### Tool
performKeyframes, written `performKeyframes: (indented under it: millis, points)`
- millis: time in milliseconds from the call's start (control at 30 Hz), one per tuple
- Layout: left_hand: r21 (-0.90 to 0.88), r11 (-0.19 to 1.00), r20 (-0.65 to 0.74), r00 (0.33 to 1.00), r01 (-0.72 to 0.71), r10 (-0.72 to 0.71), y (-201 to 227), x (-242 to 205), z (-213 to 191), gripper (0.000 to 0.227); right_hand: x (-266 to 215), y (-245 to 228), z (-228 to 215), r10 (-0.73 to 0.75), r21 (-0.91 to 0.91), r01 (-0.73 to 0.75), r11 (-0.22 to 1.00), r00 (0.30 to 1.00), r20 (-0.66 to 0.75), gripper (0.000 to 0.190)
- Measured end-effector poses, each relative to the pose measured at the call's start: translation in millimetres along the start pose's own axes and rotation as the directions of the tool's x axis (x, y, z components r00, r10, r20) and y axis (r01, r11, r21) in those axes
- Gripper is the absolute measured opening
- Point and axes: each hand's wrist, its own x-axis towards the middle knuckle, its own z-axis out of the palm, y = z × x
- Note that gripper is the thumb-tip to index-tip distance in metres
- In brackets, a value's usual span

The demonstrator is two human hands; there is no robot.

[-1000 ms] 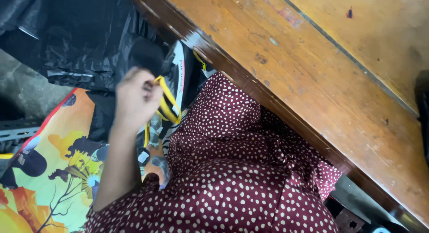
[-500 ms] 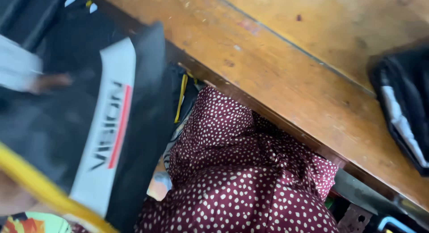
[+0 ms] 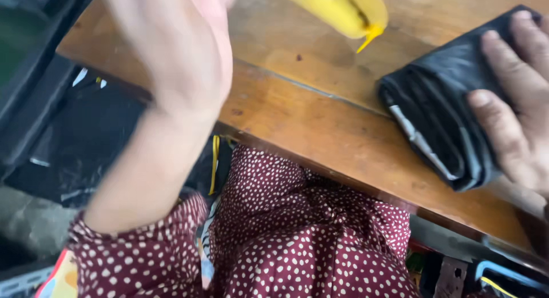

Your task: The person folds a black textile item on a wooden table, places it inside a storage bag, and closes the zipper.

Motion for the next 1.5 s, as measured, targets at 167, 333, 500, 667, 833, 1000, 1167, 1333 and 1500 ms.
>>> performKeyframes:
  millis: [167, 333, 500, 667, 833, 1000, 1167, 1333, 1500]
  points:
    - [0.424, 0.906, 0.293, 0.947, -0.004, -0.133, -15, -22, 0, 0.030, 2, 21, -4, -0.105, -0.276, 0.105, 0.955, 0.994, 0.012, 0.068]
    - [0.732, 0.530, 0.452, 0.887, -0.428, 0.092, 11, -40, -14, 0.039, 4, 11, -6, -0.065, -0.326, 0.065, 0.943, 0.998, 0.011, 0.068]
    - [0.572, 0.438, 0.725, 0.678, -0.693, 0.126, 38, -58, 17, 0.010, 4, 18, -5, -0.047, -0.351, 0.054, 0.935, 0.999, 0.028, 0.067]
    - [0.576, 0.731, 0.758, 0.574, -0.367, -0.310, 29, -69, 69, 0.038, 7, 17, -7, -0.062, -0.336, 0.079, 0.938, 0.996, 0.063, 0.067]
    - [0.816, 0.564, 0.536, 0.536, -0.130, -0.652, 11, -49, 123, 0.057, 6, 21, -6, -0.044, -0.348, 0.061, 0.935, 0.998, 0.054, 0.066]
    - [0.833, 0.521, 0.420, 0.402, 0.187, -0.814, 19, -42, 148, 0.070, 4, 17, -4, -0.042, -0.336, 0.055, 0.940, 0.998, 0.046, 0.068]
    - [0.839, 0.434, 0.298, 0.392, 0.327, -0.870, 16, -44, 164, 0.075, 5, 16, 0, -0.074, -0.380, 0.074, 0.922, 0.997, 0.015, 0.069]
    - [0.787, 0.471, 0.350, 0.340, 0.399, -0.873, 11, -47, 166, 0.059, 5, 19, 0, -0.072, -0.355, 0.062, 0.933, 0.997, -0.014, 0.071]
    - [0.618, 0.535, 0.436, 0.315, 0.575, -0.843, 0, -54, 149, 0.063, 5, 12, -5, -0.147, -0.276, 0.123, 0.953, 0.987, -0.068, 0.075]
